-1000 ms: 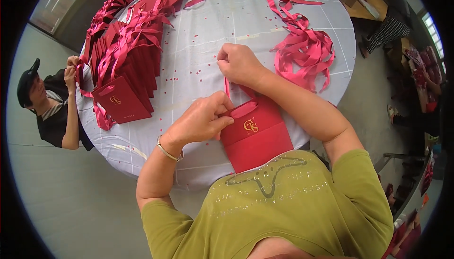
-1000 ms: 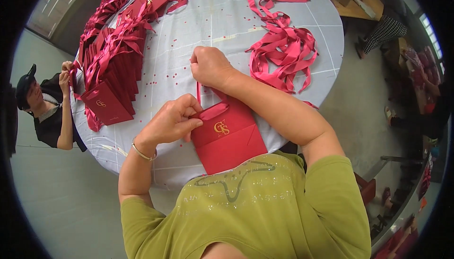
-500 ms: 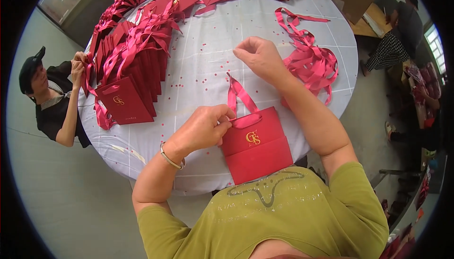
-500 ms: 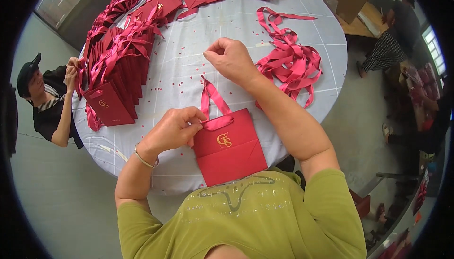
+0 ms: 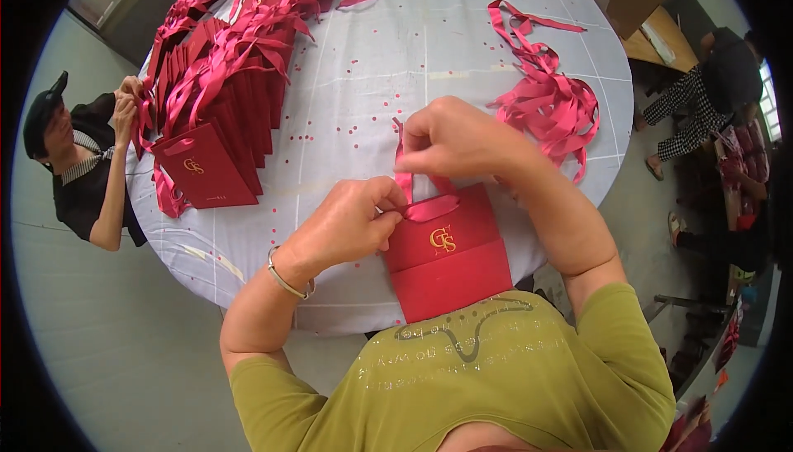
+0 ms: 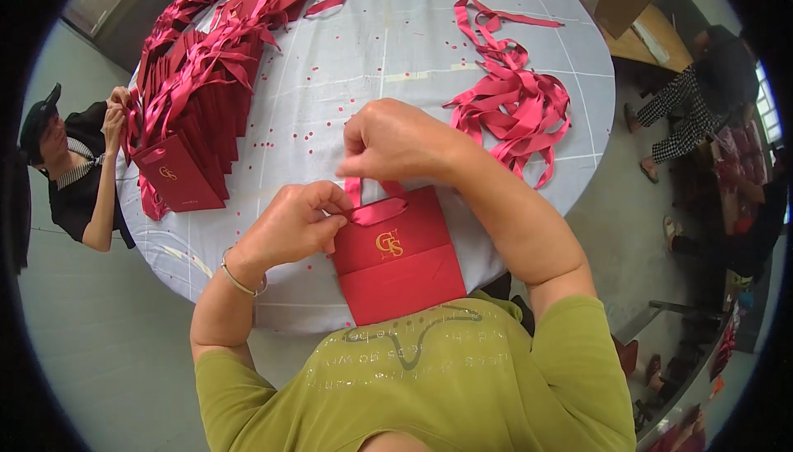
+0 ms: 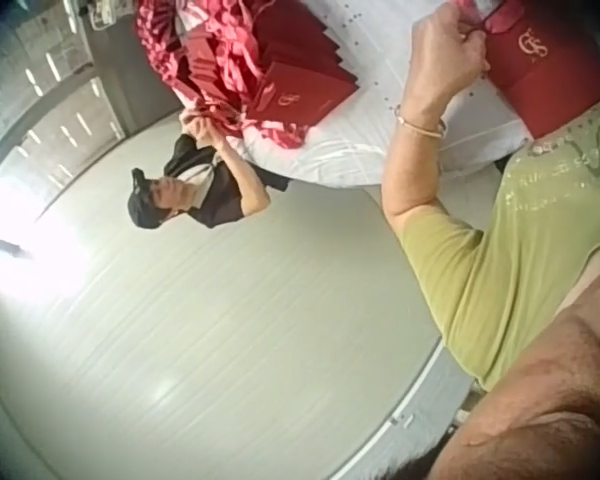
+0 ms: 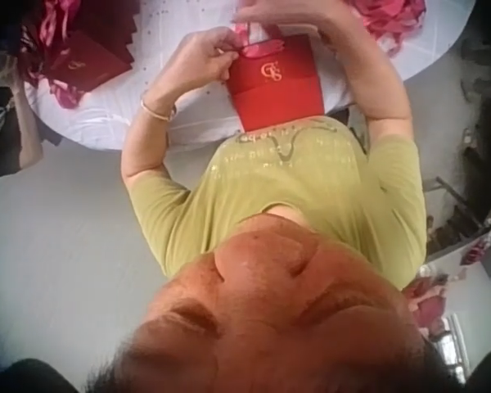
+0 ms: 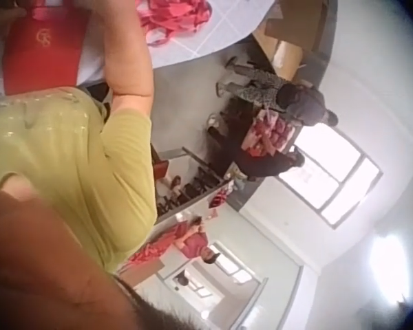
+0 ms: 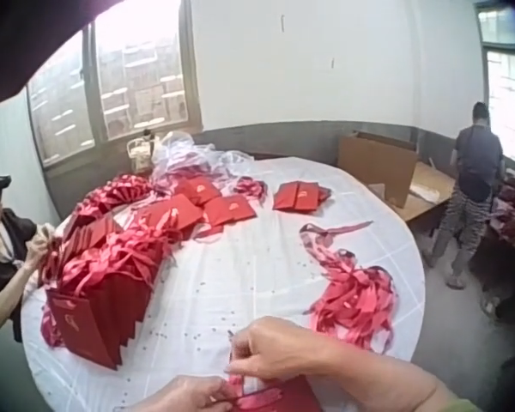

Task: The person attaches handles to gift bags by hand, picking up ribbons and threading them through slots on the bags.

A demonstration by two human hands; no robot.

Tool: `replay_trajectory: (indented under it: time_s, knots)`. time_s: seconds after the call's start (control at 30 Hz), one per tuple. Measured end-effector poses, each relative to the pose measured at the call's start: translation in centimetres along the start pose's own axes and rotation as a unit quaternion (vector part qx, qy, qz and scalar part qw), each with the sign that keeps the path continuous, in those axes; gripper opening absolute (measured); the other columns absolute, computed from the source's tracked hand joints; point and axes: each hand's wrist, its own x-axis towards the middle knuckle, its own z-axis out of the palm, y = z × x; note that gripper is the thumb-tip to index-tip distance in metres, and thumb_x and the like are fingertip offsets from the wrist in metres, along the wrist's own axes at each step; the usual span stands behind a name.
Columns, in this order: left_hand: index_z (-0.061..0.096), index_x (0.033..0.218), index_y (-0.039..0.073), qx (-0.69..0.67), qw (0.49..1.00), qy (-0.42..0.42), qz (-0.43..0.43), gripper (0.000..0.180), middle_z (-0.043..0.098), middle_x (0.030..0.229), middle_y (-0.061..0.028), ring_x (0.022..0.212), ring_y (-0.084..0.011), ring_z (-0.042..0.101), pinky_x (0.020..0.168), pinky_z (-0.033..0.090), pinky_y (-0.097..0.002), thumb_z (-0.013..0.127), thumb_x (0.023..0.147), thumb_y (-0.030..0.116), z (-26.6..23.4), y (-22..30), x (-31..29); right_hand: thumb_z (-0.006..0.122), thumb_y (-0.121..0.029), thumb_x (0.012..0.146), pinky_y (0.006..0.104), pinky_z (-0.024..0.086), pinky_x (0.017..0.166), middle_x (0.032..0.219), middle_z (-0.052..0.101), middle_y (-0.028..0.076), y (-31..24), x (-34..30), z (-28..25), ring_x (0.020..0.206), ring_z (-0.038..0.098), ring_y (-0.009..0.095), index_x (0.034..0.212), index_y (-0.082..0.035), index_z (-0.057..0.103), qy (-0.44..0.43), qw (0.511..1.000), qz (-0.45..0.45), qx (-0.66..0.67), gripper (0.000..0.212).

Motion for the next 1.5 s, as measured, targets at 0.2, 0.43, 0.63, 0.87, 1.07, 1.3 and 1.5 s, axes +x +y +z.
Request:
replay_trajectory:
  time_s: [0.2, 0.43, 0.63, 0.87, 1.07, 1.3, 1.5]
  knots:
    - [0.061, 0.101, -0.005, -0.035, 0.999, -0.026, -0.03, 0.015, 0.066, 0.079, -0.0078, 0.059, -0.0099, 0.062, 0.052, 0.05, -0.0259, 0.059, 0.086, -0.003, -0.4, -0.3, 0.5, 0.078, -0.016, 0.064, 0.0412, 0.052, 0.069, 0.081, 0.07, 0.014, -2.1, -2.7, -1.6, 0.079, 0.068, 0.032, 0.083, -0.004, 0.072, -0.129, 0.975, -0.025, -0.179, 0.023]
    - [0.061, 0.1, -0.005, -0.062, 0.997, -0.04, -0.036, 0.014, 0.066, 0.078, -0.0075, 0.058, -0.0101, 0.062, 0.052, 0.049, -0.0251, 0.061, 0.086, -0.003, -0.5, -0.5, 0.8, 0.074, -0.009, 0.062, 0.0429, 0.052, 0.067, 0.076, 0.068, 0.015, -1.8, -2.4, -1.4, 0.079, 0.068, 0.033, 0.076, -0.005, 0.07, -0.144, 0.968, -0.015, -0.204, 0.015]
    - [0.061, 0.099, -0.004, -0.071, 0.996, -0.045, -0.037, 0.013, 0.066, 0.079, -0.0079, 0.058, -0.0106, 0.062, 0.052, 0.05, -0.0256, 0.061, 0.086, -0.003, -0.3, -0.6, 0.7, 0.065, -0.004, 0.064, 0.0457, 0.052, 0.065, 0.072, 0.065, 0.02, -1.4, -2.8, -0.7, 0.075, 0.067, 0.038, 0.071, -0.003, 0.068, -0.118, 0.962, -0.045, -0.241, 0.007]
    - [0.061, 0.098, -0.004, -0.064, 0.997, -0.041, -0.032, 0.012, 0.066, 0.078, -0.0077, 0.057, -0.0107, 0.062, 0.052, 0.051, -0.0257, 0.062, 0.086, -0.003, -0.5, -0.4, 0.8, 0.064, -0.004, 0.064, 0.047, 0.052, 0.064, 0.07, 0.064, 0.022, -1.0, -3.1, -0.1, 0.073, 0.066, 0.039, 0.068, -0.002, 0.067, -0.073, 0.955, -0.067, -0.279, 0.005]
    - [0.06, 0.097, -0.005, -0.059, 0.997, -0.036, -0.026, 0.013, 0.066, 0.077, -0.0085, 0.057, -0.0113, 0.063, 0.052, 0.05, -0.0262, 0.062, 0.085, -0.003, -0.6, -0.4, 0.8, 0.068, -0.007, 0.06, 0.0446, 0.049, 0.06, 0.068, 0.064, 0.016, -1.0, -2.3, -0.8, 0.069, 0.063, 0.037, 0.067, -0.004, 0.068, -0.152, 0.965, -0.054, -0.208, 0.008]
    - [0.06, 0.097, -0.004, -0.06, 0.997, -0.037, -0.042, 0.013, 0.067, 0.077, -0.0085, 0.057, -0.0116, 0.064, 0.052, 0.05, -0.0264, 0.062, 0.084, -0.003, -0.6, -0.2, 0.8, 0.066, -0.008, 0.062, 0.0407, 0.05, 0.059, 0.066, 0.064, 0.018, -0.7, -1.8, -1.4, 0.064, 0.064, 0.033, 0.066, -0.003, 0.069, -0.186, 0.975, -0.049, -0.109, 0.008]
    - [0.061, 0.096, -0.004, -0.042, 0.999, -0.021, -0.016, 0.012, 0.067, 0.078, -0.008, 0.058, -0.0107, 0.063, 0.052, 0.05, -0.0264, 0.062, 0.085, -0.003, -0.3, -0.1, 0.2, 0.073, -0.023, 0.079, 0.0369, 0.046, 0.053, 0.063, 0.063, 0.016, 0.3, -1.1, -1.0, 0.054, 0.058, 0.026, 0.072, 0.001, 0.068, -0.141, 0.989, -0.018, -0.03, 0.025]
